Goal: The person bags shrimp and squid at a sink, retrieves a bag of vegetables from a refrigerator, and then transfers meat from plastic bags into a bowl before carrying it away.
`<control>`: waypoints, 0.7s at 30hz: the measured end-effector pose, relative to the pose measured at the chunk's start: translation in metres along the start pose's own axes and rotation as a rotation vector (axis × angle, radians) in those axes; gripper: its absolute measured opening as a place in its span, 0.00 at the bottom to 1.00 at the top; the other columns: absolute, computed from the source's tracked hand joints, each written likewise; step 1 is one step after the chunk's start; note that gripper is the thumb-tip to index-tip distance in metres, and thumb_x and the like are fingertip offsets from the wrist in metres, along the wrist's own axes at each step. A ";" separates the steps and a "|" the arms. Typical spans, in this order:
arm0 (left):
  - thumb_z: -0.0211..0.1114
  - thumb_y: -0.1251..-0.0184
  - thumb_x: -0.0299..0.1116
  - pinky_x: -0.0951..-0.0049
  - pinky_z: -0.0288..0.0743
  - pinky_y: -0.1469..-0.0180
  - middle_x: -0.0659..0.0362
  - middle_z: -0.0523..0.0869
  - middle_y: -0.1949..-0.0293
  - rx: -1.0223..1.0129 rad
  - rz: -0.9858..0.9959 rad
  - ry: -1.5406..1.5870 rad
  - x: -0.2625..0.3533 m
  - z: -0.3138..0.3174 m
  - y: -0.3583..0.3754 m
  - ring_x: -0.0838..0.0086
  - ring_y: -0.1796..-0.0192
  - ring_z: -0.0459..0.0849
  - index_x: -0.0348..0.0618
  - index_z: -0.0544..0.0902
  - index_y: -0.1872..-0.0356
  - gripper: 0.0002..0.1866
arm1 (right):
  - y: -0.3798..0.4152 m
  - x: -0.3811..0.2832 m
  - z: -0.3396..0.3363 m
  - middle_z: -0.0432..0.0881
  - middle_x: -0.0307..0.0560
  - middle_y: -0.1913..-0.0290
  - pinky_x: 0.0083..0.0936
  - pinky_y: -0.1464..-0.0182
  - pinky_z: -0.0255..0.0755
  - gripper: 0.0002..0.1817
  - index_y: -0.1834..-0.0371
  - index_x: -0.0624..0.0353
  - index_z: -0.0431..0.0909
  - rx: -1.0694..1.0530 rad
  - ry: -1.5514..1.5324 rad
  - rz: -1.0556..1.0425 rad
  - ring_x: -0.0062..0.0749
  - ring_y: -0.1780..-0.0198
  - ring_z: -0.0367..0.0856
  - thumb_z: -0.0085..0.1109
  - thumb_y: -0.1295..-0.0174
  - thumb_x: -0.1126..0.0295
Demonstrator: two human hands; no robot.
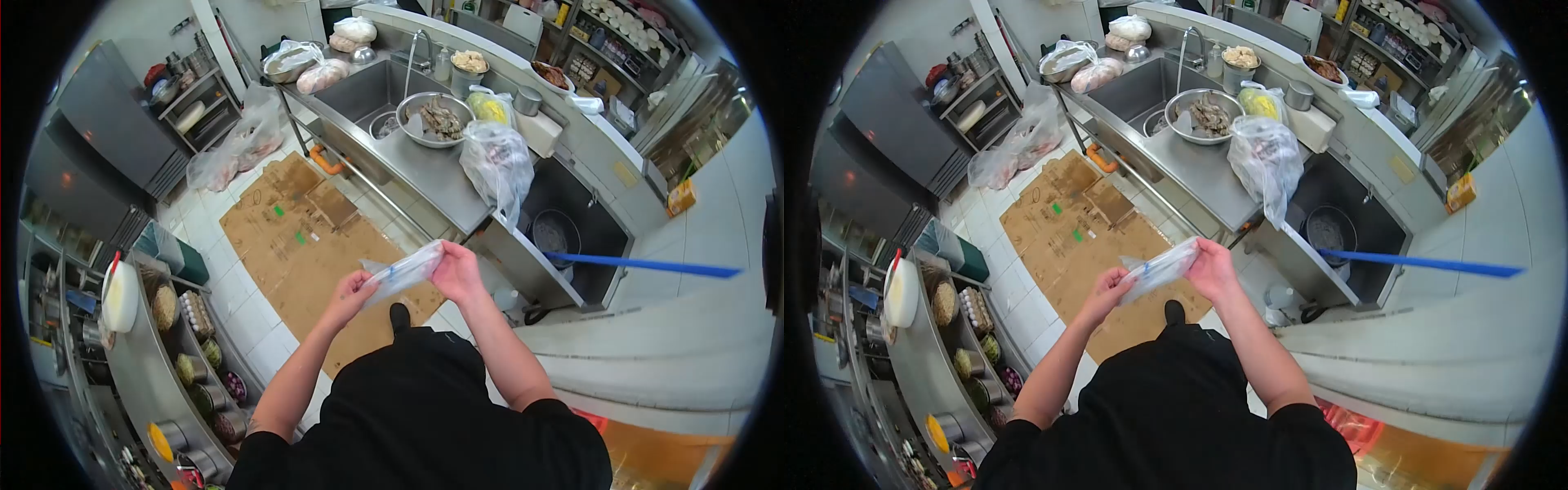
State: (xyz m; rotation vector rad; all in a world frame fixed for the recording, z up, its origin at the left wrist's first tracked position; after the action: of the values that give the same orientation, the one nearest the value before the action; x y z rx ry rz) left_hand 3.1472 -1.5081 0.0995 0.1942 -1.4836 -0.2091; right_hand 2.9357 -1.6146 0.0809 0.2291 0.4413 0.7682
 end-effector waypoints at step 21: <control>0.62 0.20 0.41 0.74 0.79 0.51 0.67 0.86 0.57 0.042 -0.221 0.568 0.093 -0.305 -0.417 0.79 0.55 0.84 0.47 0.82 0.51 0.10 | -0.441 -0.406 -0.010 0.87 0.59 0.45 0.43 0.38 0.78 0.21 0.42 0.56 0.84 1.399 1.863 -0.400 0.52 0.40 0.85 0.64 0.33 0.58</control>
State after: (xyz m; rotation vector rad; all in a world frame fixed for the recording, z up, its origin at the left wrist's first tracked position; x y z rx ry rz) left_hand 3.4502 -1.9347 0.0584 0.4157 -0.9007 -0.2743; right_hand 2.9460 -2.2124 0.0366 0.6471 2.6966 -0.1008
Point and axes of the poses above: each hand's wrist, its own y-axis away from the middle knuckle, its own z-axis out of the palm, x = y × z, the point moved 7 cm from there along -y, towards the middle knuckle
